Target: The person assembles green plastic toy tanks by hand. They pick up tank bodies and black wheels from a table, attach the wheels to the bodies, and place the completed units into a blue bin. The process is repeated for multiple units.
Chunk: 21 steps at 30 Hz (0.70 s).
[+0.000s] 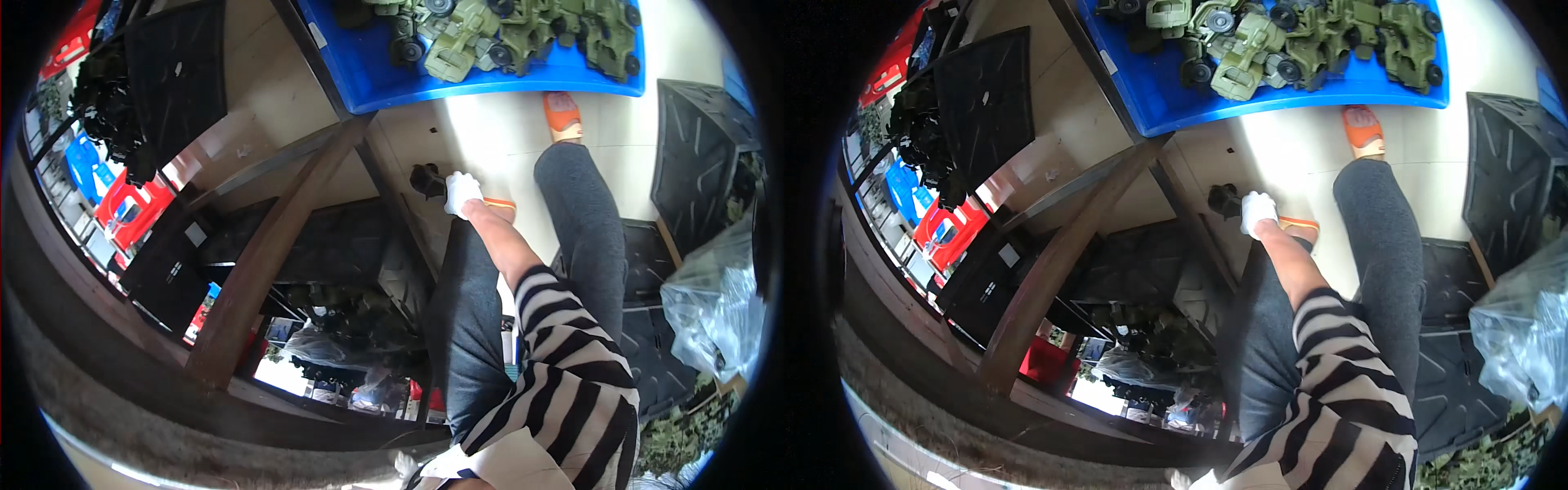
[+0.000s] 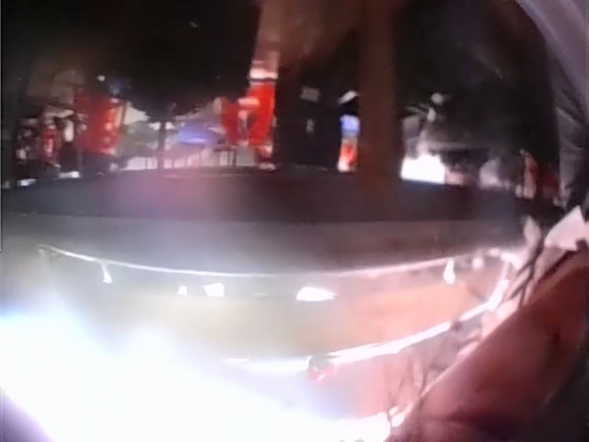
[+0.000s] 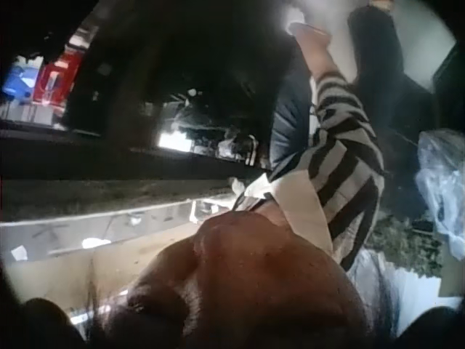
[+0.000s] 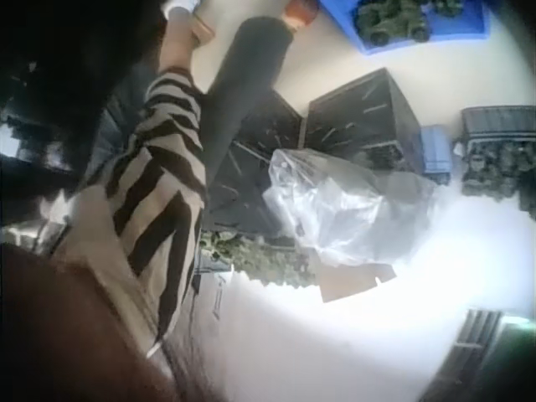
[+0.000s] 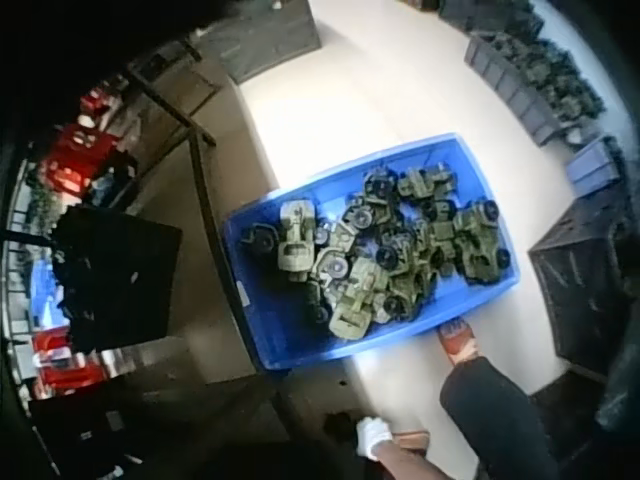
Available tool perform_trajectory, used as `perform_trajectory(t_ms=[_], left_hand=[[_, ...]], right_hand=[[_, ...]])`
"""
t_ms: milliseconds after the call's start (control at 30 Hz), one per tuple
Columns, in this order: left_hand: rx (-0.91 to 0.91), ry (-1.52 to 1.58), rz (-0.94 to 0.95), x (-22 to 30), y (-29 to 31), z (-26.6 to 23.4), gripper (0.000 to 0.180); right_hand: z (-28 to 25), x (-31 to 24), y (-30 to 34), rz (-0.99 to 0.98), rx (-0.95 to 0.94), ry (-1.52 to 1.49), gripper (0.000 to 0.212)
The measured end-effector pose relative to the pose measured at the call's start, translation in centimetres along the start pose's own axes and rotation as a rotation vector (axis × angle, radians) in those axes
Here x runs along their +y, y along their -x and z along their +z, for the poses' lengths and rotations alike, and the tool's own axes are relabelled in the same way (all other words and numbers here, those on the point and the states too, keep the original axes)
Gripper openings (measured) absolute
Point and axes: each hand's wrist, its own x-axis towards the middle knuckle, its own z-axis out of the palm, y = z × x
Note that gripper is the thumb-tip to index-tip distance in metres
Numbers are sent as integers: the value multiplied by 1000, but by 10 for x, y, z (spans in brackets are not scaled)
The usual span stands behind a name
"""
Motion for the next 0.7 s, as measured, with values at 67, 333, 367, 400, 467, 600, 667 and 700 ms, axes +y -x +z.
perform_trajectory(t_ms=[67,333,367,400,467,600,667,700], left_hand=[[-21,34,-23,-6,3,-6,78],[-61,133,-135,-20,21,-14,74],[-60,135,-159,-20,25,-17,73],[-70,148,-181,-20,26,-18,73],[-115,179,-199,-22,28,-14,72],[186,-392,291,-11,25,-9,69],[-404,-189,-104,-64,85,8,68],[-234,-131,-116,-32,61,2,68]], right_hand=[[-35,12,50,84,-34,-267,47],[-208,-52,76,-3,98,-695,50],[-226,-63,60,67,6,-791,51],[-233,-67,35,-47,148,-828,56],[-232,-63,14,-148,478,-755,63],[-196,-60,28,-176,662,-471,72],[-191,-63,83,-125,367,-420,67],[-171,-57,105,-126,319,-378,62]])
